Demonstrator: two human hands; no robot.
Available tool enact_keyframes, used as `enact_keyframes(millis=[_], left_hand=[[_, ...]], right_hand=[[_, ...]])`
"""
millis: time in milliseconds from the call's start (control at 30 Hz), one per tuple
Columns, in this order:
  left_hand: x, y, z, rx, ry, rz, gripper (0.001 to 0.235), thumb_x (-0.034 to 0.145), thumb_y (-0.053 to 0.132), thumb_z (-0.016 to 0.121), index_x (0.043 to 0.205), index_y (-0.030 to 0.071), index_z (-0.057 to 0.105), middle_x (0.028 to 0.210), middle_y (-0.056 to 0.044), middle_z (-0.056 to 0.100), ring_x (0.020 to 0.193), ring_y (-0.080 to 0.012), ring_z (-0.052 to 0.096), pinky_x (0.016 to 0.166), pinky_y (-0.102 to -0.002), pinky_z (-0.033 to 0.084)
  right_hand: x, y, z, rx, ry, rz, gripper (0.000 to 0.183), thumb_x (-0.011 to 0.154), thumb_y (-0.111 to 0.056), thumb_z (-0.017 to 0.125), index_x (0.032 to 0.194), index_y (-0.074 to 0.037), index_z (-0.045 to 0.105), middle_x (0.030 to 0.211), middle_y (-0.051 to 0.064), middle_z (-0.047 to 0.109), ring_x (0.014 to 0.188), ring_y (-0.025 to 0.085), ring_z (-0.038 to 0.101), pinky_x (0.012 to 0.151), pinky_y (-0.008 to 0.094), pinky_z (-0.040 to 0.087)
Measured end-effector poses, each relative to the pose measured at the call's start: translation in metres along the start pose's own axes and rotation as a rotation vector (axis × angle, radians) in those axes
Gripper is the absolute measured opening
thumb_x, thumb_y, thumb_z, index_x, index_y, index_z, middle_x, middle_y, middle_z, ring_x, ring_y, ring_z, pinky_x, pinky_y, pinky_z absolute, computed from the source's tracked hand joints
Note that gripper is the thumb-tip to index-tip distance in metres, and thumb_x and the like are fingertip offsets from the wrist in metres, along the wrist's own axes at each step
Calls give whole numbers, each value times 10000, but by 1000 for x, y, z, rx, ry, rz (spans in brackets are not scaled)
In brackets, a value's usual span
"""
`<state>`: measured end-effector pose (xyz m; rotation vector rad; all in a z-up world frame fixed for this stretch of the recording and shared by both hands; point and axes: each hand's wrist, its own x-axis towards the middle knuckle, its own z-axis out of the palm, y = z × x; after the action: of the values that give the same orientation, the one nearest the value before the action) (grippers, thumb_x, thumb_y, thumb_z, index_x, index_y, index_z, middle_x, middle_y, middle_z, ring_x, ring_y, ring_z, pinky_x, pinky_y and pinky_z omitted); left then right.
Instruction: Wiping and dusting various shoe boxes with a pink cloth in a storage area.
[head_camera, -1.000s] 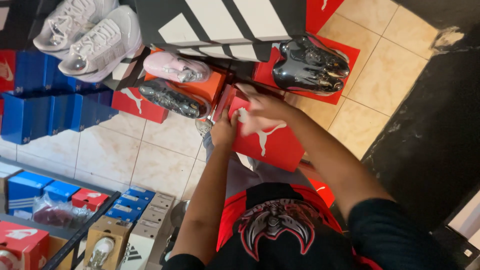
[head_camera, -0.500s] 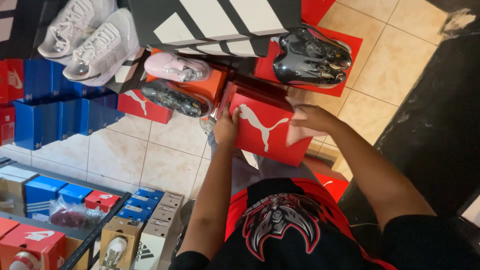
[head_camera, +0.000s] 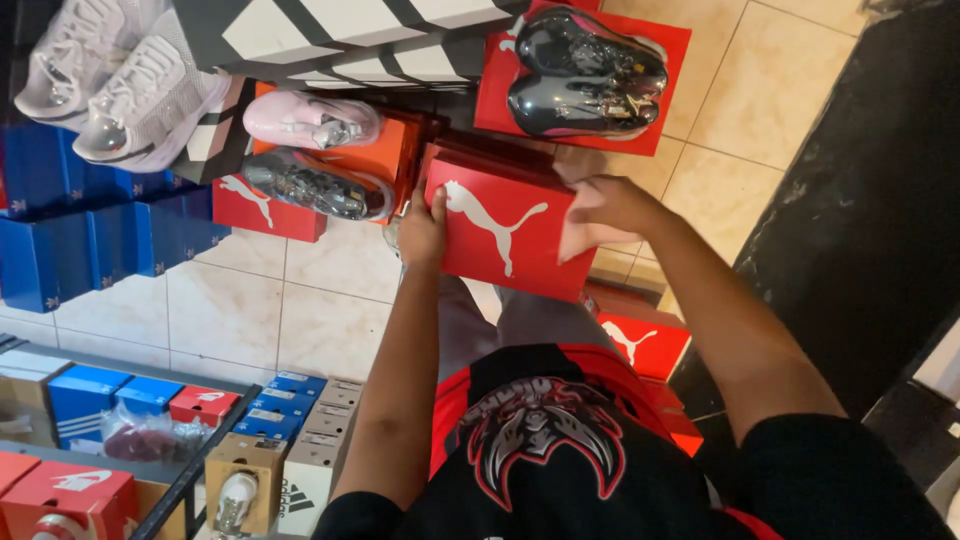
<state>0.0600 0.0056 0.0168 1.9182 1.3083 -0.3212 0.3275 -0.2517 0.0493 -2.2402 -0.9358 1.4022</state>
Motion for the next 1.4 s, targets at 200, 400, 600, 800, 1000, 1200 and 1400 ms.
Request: enact_keyframes(millis=[200,400,600,800,1000,1200,1400], left_hand=[[18,-22,15,-33,41,121,636,1060,660,354,1501,223,493,1325,-229,658,1229,-485,607,1104,-595,394],[-2,-9,-17,-393,26,279,583,1122,421,242,1660,242,107,1470,-261,563,1330,-516,519,1105,-625,418],[14,-48,-24,-703,-173,322,472,1128,384,363,1509,158,526,1455,-181,592,1349,-401,549,1160,-507,415],[21,-84,-64,-804,-305,273,530,1133,461,351,1511,126,510,1452,-195,594,1369,-428,526,1094,-596,398],[23,-77,-104,-557,-176,527,464,1149,320,344,1485,49,513,1435,-266,569,1349,-430,523,1138,-547,404],[18,-75,-105,-482,-250,673,469,1145,303,291,1453,86,571,1414,-175,615,1262,-352,617,1108,-480,453],[15,-59,-101,-484,-200,728,569,1111,424,301,1391,9,572,1416,-174,597,1333,-309,559,1094,-403,461]], right_hand=[[40,-67,89,-602,1005,-368,505,795,-501,692,1192,-192,735,1150,41,734,1056,241,704,887,430,531],[60,-190,185,-711,1045,-187,744,961,-528,503,1500,-15,485,1600,184,424,1512,350,340,1250,557,184],[0,-108,202,-171,963,-279,759,1002,-575,396,1674,-308,165,1716,103,214,1572,355,161,1223,649,144],[77,-136,209,-336,1330,24,815,1018,-543,448,1562,59,371,1576,367,302,1474,548,268,1209,609,212],[69,-236,262,-573,1113,-143,783,920,-394,571,1552,34,401,1562,310,415,1435,507,405,1156,700,295],[3,-124,232,-429,1078,456,842,966,-365,557,1610,78,244,1647,338,226,1506,538,193,1165,702,180],[53,-248,148,-61,965,312,751,948,-143,648,1562,60,267,1610,233,305,1505,391,312,1223,545,363]])
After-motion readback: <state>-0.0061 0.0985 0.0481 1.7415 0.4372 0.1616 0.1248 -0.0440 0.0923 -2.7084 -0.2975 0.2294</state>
